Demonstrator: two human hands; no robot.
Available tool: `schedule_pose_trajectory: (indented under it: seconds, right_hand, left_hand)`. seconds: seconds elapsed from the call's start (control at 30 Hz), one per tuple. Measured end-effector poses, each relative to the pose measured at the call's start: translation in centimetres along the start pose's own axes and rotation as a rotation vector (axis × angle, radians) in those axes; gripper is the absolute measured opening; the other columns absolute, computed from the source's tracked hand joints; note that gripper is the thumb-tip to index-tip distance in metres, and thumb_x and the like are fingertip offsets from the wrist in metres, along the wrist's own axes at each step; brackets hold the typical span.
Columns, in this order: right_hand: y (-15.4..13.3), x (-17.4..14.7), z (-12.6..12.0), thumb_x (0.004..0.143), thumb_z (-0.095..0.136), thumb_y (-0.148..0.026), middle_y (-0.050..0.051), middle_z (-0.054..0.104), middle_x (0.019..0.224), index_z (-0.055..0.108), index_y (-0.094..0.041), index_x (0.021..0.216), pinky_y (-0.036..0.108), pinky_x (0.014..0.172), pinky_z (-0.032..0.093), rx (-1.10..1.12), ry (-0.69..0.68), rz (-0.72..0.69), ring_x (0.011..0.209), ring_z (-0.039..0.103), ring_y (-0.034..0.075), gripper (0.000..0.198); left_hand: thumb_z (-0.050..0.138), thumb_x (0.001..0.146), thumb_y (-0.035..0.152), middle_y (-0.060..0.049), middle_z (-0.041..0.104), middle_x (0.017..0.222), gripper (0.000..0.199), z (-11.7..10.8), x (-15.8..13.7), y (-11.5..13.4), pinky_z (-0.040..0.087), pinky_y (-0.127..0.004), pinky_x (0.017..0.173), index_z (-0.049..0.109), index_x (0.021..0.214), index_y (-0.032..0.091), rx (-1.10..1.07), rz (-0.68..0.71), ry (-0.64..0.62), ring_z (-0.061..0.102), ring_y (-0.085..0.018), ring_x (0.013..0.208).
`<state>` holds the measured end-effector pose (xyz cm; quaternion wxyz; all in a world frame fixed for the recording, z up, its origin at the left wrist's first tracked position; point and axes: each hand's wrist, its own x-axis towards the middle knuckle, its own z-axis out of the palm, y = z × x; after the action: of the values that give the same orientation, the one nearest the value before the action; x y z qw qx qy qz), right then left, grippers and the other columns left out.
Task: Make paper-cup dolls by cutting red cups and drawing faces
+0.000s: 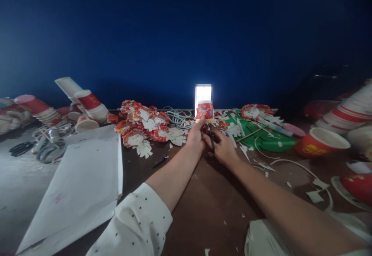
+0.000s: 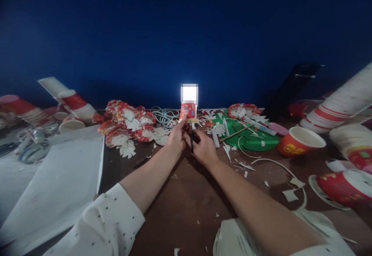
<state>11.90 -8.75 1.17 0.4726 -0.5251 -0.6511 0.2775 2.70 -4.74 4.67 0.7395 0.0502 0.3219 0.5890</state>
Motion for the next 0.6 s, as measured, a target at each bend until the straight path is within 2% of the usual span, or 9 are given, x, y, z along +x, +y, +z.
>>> schedule_pose_trajectory:
  seconds: [0.17,0.37,0.6]
  right_hand:
    - [-0.33,-0.04,-0.14,0.081,0.060,-0.047,0.004,0.070,0.091,0.064,-0.021,0.098,0.030,0.074,0.048,0.010,0.005,-0.020,0.084,0.064,0.021,0.032]
    - [-0.67,-0.05,-0.30,0.081,0.060,-0.047,0.004,0.070,0.088,0.065,-0.021,0.096,0.030,0.075,0.048,-0.044,-0.004,-0.020,0.082,0.064,0.021,0.031]
    - [-0.25,0.00,-0.18,0.081,0.059,-0.046,0.004,0.070,0.089,0.065,-0.021,0.098,0.029,0.072,0.047,-0.009,0.017,-0.030,0.081,0.063,0.020,0.031]
  left_hand:
    - [0.075,0.070,0.029,0.003,0.050,0.049,0.028,-0.11,0.10,0.20,0.039,-0.019,0.045,0.052,0.063,0.014,0.010,-0.017,-0.030,0.047,-0.007,0.041]
    - [0.075,0.071,0.030,0.003,0.050,0.050,0.026,-0.39,0.55,-0.02,0.040,-0.019,0.047,0.054,0.066,0.014,0.014,0.008,-0.034,0.047,-0.006,0.042]
    - [0.076,0.070,0.030,0.003,0.052,0.052,0.026,-0.08,0.23,-0.18,0.044,-0.020,0.050,0.056,0.068,0.014,-0.014,-0.001,-0.019,0.050,-0.008,0.044]
